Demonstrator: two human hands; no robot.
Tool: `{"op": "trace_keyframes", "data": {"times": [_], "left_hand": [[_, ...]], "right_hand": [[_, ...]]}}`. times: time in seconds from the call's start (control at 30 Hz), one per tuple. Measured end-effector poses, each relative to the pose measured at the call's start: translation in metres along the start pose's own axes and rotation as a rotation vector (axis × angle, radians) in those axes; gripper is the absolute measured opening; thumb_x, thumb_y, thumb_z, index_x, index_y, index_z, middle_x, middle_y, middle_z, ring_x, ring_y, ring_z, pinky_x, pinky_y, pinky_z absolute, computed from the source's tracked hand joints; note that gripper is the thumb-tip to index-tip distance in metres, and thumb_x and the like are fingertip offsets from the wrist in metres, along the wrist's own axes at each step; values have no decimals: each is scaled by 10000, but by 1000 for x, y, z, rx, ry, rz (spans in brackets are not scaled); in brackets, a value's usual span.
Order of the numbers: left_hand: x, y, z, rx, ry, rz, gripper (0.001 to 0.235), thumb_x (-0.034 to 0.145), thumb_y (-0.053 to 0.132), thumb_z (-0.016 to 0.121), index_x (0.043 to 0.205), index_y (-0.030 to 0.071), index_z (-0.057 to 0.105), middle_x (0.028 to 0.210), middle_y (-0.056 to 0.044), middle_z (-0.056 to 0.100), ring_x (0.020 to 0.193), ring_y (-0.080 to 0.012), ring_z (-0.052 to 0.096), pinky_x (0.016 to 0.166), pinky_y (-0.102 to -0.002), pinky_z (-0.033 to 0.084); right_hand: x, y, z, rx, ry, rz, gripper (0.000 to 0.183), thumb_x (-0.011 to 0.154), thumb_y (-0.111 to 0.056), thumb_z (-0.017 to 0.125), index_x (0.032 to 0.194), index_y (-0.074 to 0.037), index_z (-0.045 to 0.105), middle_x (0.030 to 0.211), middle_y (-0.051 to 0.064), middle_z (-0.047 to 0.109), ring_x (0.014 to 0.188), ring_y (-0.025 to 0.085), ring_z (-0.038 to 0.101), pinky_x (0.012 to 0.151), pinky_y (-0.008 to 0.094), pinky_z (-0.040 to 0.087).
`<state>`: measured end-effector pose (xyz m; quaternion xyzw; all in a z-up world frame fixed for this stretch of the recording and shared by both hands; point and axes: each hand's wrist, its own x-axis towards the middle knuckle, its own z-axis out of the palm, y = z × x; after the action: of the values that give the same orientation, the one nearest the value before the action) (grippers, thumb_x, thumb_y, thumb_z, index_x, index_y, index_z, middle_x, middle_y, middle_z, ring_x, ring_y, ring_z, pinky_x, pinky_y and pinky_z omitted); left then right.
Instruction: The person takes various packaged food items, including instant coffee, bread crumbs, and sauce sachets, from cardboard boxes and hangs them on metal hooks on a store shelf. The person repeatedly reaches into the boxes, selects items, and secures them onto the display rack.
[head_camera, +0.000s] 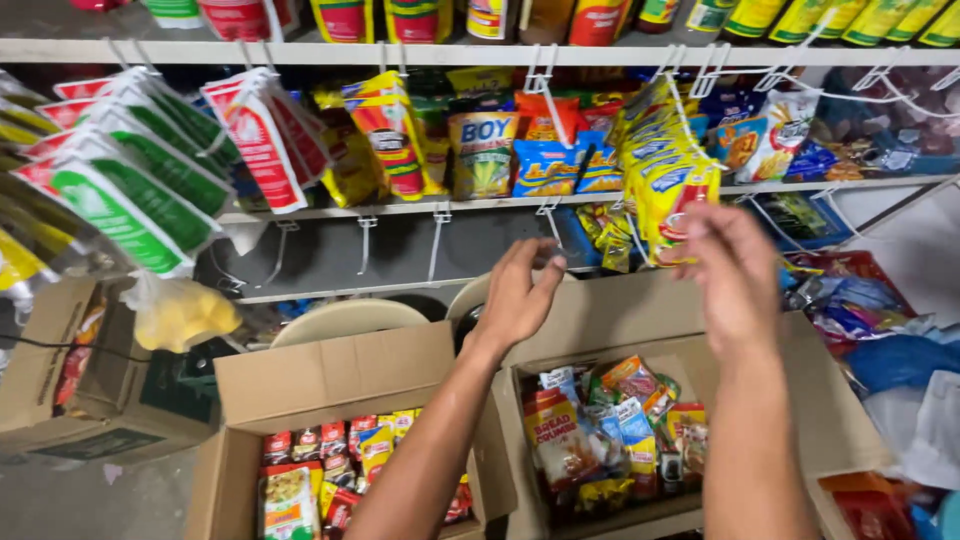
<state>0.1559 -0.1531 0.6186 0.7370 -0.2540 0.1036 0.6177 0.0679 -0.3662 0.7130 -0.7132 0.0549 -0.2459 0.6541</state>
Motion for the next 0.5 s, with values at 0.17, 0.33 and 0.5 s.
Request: {"op": "trace_keyframes", "data": {"times": [0.17,0.33,0.5], "left_hand": [[44,15,50,-29,159,66,319,984,281,612,1149,21,698,1056,-168,722,951,-310,713,855,-400,555],[121,20,99,37,340,28,309,1041,298,589,1133,37,725,1034,-165,748,989,-312,723,876,-400,542],[191,14,125,66,488,357,311,1058,291,558,1180,42,699,1157,-186,740,1122,-345,701,993,-419,532]], "right_hand": [[84,14,-60,-67,15,-100,213,1062,-139,619,1261,-63,631,1140,42,699,920,149,675,735,276,527],[163,48,-70,-203,-154,-209,268,1054,-155,630,1292,-39,669,1197,65,704,1075,143,681,853,317,581],[214,67,-46,-311,-226,-411,352,1070,-158,571,1362,31,619,1296,118,699,1198,205,650,1037,305,490]]}}
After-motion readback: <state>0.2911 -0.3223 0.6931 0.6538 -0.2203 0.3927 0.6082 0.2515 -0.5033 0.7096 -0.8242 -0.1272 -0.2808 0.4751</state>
